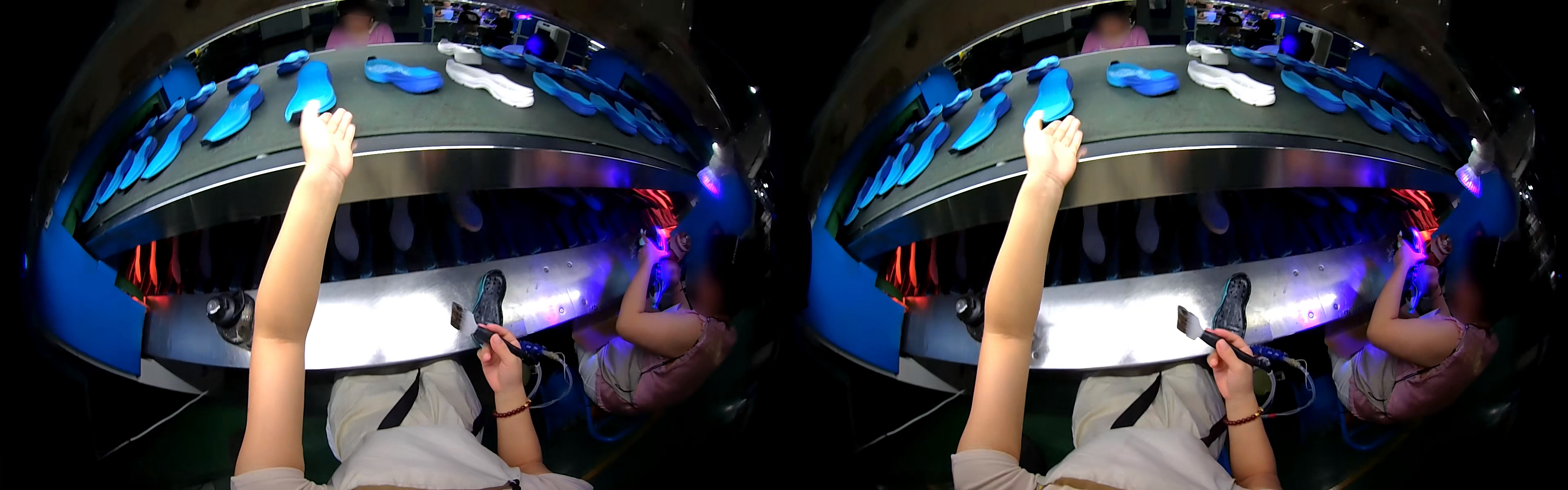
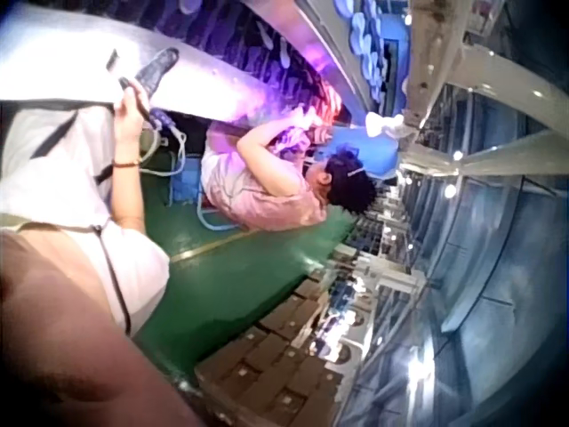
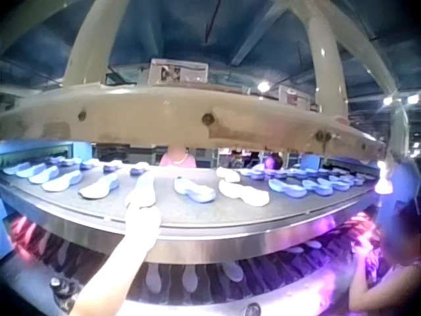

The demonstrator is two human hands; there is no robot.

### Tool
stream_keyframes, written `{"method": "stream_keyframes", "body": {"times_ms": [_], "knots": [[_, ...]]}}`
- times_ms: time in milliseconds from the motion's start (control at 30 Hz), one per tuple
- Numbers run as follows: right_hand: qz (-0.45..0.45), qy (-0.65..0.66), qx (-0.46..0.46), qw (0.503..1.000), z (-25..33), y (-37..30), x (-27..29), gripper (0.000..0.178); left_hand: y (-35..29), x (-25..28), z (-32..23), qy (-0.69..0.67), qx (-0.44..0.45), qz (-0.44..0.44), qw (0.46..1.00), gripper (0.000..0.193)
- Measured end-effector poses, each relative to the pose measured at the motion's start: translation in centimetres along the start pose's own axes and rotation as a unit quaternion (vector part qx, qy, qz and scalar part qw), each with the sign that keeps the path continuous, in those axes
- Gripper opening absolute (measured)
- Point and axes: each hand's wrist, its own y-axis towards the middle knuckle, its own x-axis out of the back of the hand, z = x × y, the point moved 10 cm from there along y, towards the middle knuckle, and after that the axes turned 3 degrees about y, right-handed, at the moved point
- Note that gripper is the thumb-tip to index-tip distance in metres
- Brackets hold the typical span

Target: The person picks up blue shoe soles from a conveyor belt and applies adhesive to the edges and bottom surface using a brush.

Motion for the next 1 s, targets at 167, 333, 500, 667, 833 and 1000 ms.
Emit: {"method": "stream_keyframes", "body": {"times_ms": [167, 333, 500, 667, 833, 1000], "knots": [[-0.066, -0.015, -0.028, 0.997, -0.8, -0.1, 3.4, 0.019, 0.0, -5.3, 1.7, 0.585, -0.116, 0.090, 0.797, 0.072], [-0.119, 0.030, 0.007, 0.992, -1.4, 1.1, 5.4, 0.025, 0.0, -8.3, 6.2, 0.852, -0.105, 0.157, 0.488, 0.066], [-0.302, 0.188, 0.002, 0.935, -3.0, 3.2, 12.8, 0.018, 0.1, -9.1, 5.8, 0.844, -0.152, 0.176, 0.483, 0.059], [-0.352, 0.244, 0.055, 0.902, -2.5, 6.7, 16.0, 0.020, -1.1, -9.6, 4.2, 0.811, -0.207, 0.110, 0.536, 0.046], [-0.374, 0.292, 0.071, 0.877, -4.1, 9.8, 16.4, 0.026, -2.8, -10.8, 2.6, 0.771, -0.374, 0.057, 0.512, 0.030], [-0.466, 0.345, 0.063, 0.812, -6.7, 9.2, 17.3, 0.059, -4.1, -11.2, 2.5, 0.734, -0.460, 0.044, 0.498, 0.021]]}}
